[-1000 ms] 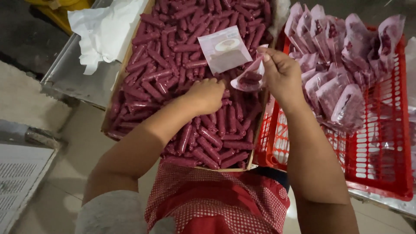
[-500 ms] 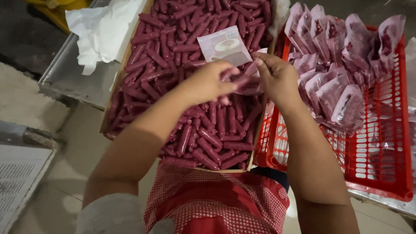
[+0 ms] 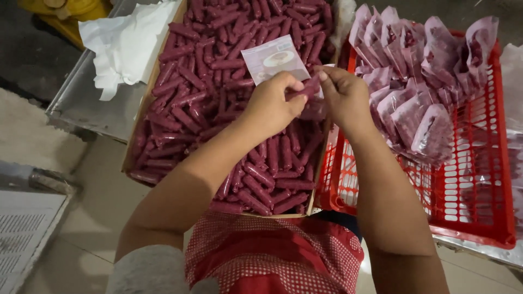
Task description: Manually filling small pink plastic pouches with red cylindrical food items from a large pile into a red basket.
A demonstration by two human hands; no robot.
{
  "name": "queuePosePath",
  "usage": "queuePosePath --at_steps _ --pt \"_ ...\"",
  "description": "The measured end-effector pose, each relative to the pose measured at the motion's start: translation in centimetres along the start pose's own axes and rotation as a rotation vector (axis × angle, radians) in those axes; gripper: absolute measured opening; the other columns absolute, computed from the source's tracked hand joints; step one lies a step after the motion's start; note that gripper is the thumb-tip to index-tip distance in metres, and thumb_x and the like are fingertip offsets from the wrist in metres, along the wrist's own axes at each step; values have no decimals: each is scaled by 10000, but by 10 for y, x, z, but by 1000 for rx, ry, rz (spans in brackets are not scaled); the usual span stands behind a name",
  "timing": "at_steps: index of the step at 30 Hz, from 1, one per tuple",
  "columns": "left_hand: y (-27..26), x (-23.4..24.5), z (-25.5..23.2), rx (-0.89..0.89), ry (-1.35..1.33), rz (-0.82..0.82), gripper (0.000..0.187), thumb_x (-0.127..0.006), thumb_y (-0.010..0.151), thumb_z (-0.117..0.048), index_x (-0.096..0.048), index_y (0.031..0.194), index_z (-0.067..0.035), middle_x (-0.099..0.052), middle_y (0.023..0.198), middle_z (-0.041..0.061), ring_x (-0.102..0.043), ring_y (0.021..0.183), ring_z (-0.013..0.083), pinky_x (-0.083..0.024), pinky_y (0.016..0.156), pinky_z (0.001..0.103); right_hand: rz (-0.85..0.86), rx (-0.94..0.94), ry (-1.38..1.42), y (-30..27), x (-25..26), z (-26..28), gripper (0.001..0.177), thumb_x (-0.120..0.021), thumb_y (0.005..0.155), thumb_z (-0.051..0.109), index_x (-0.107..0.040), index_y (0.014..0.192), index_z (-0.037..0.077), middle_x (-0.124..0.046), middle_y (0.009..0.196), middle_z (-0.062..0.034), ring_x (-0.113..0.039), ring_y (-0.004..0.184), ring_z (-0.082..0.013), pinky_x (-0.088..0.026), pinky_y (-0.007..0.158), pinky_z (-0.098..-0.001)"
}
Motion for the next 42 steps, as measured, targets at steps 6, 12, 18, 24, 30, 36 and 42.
queuePosePath --at_steps 6,12,18,24,30,36,42 --pt "-5 -11 1 -215 172 -65 353 -676 917 -196 -694 1265 -148 -695 1127 135 -714 1055 328 -621 874 393 -3 21 -15 -2 2 7 231 -608 1075 196 -760 1194 70 -755 1053 -192 -695 1079 -393 -533 883 -502" --pt "-28 -15 -40 -861 832 -461 104 -575 1007 -229 -553 981 -130 -496 781 3 -648 710 257 -546 622 338 48 44 125 -13 0 38 238 -567 1085 146 -745 1225 73 -751 1000 -168 -707 1009 -264 -540 899 -442" --pt "-7 -15 -9 -530 -346 188 128 -545 999 -99 -627 1017 -3 -629 954 148 -651 892 262 -531 850 284 65 85 300 -23 -3 55 230 -545 1069 86 -731 1175 2 -738 911 -162 -609 921 -156 -548 869 -394" --pt "-19 28 -76 -99 153 212 293 -508 981 -144 -577 1265 -114 -683 959 151 -559 849 297 -468 697 386 96 53 676 -11 14 40 511 -610 989 223 -538 1471 68 -726 993 -20 -637 729 -15 -537 624 -173" --pt "-19 56 -91 166 95 202 468 -547 1039 -125 -530 1493 -236 -674 884 26 -440 547 69 -378 441 189 88 -5 818 -9 -3 21 707 -789 855 499 -541 1347 55 -569 1093 -70 -561 953 -137 -542 795 -286" --pt "-4 55 -95 -7 58 179 412 -596 1016 -114 -580 1424 -171 -689 982 62 -507 688 99 -439 553 221 387 -80 1312 -17 -9 91 692 -922 752 395 -623 1251 21 -731 1222 -178 -777 909 -216 -683 671 -338" --pt "-1 61 -93 -137 11 172 362 -644 994 -101 -628 1356 -105 -704 1081 98 -574 829 130 -500 664 254 126 -167 1403 -3 -40 -6 442 -824 880 312 -633 1108 -15 -717 937 -216 -705 664 -267 -539 435 -311"
Point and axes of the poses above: each hand's wrist, its own y-axis towards the middle knuckle, its own x-axis out of the back of the hand, z = x × y, the point moved 7 cm from there along y, towards the middle knuckle
